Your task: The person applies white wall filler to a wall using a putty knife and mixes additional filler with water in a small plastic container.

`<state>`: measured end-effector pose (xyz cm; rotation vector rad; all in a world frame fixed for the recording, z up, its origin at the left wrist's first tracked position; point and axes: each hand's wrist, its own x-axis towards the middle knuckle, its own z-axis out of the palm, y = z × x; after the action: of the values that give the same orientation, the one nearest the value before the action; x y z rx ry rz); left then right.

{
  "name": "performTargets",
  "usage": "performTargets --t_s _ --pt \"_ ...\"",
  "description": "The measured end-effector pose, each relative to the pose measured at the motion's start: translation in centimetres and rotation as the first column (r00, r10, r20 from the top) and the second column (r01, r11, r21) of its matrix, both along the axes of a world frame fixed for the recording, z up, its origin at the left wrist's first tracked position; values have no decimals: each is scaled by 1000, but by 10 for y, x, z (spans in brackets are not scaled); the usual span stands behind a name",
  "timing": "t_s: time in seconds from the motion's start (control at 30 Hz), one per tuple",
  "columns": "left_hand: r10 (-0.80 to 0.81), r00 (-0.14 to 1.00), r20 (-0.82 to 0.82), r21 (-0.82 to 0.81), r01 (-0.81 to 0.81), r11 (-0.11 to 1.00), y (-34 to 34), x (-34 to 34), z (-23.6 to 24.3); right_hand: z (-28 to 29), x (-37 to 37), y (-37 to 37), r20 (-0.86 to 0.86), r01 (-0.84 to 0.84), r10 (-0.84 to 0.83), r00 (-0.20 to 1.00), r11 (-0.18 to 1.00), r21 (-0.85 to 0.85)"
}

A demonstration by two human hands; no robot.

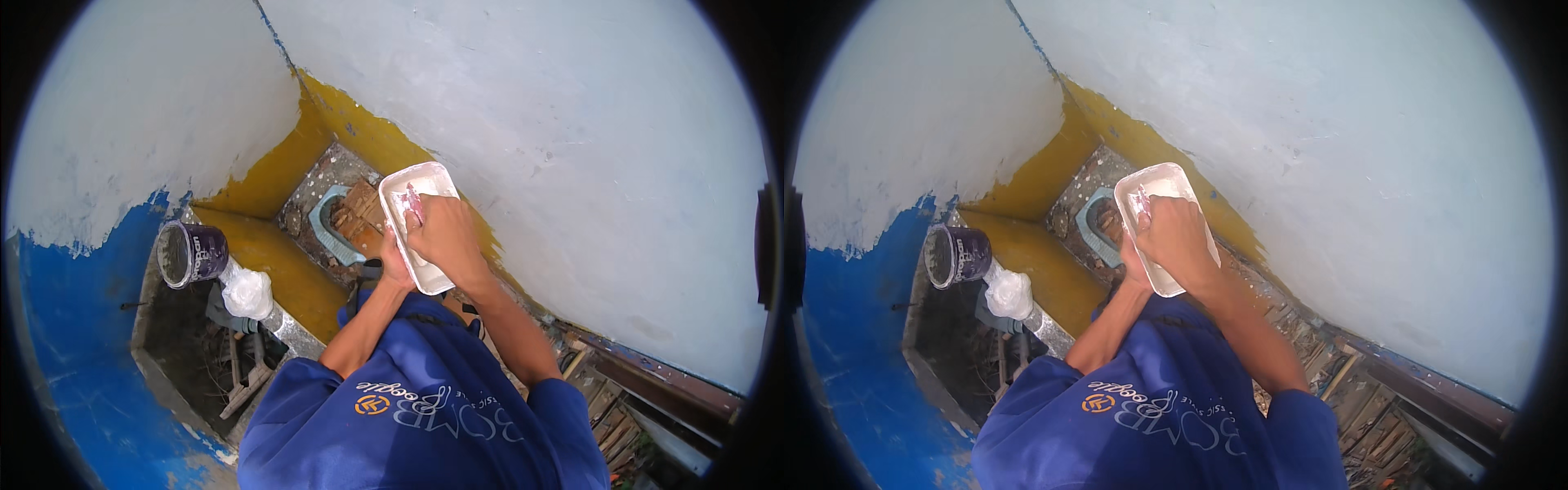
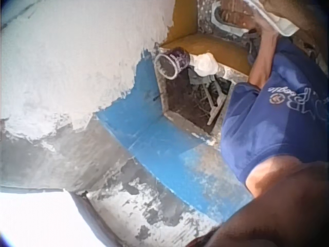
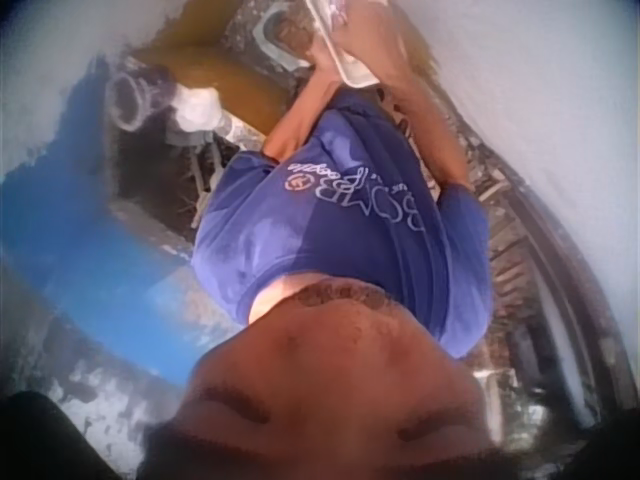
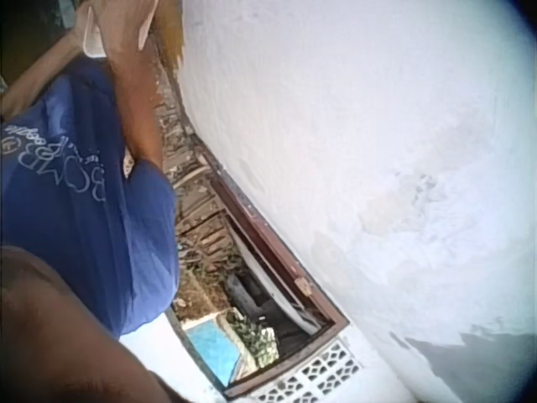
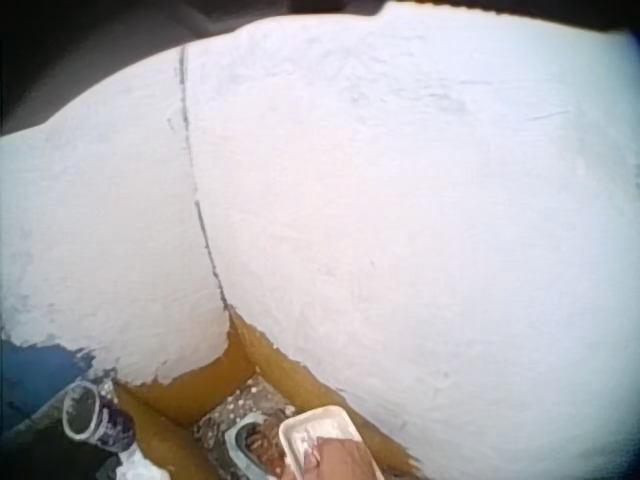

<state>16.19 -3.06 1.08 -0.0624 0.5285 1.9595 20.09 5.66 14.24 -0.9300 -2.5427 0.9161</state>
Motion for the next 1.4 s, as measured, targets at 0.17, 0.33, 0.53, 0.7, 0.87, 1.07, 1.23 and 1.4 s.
performTargets --t_s 0.17,0.33,0.53,0.7,0.87,1.07,1.23,1.4 --pt "-9 999 47 142 2 990 1 0 0 -2 -1 15 -10 126 -127 992 991 -39" --pt "10 998 64 53 -14 999 2 2 -6 -4 0 12 52 77 -76 996 997 -10" --pt "-36 997 68 168 24 985 1 -2 -9 6 22 22 -34 40 -37 999 992 116" --pt "-13 995 99 118 2 993 4 1 -10 -11 36 20 104 -7 -15 994 977 211" --pt "-19 994 104 93 9 996 2 6 -22 -20 47 8 139 29 -46 989 992 125" --pt "15 994 106 70 -22 997 6 6 -19 -21 35 -3 78 73 -76 994 996 44" --pt "34 996 86 80 -41 996 9 1 -5 -8 35 2 -35 118 -120 992 992 -52" --pt "16 1000 25 115 -19 993 11 -2 -7 -12 33 5 -9 52 -52 999 998 -41"
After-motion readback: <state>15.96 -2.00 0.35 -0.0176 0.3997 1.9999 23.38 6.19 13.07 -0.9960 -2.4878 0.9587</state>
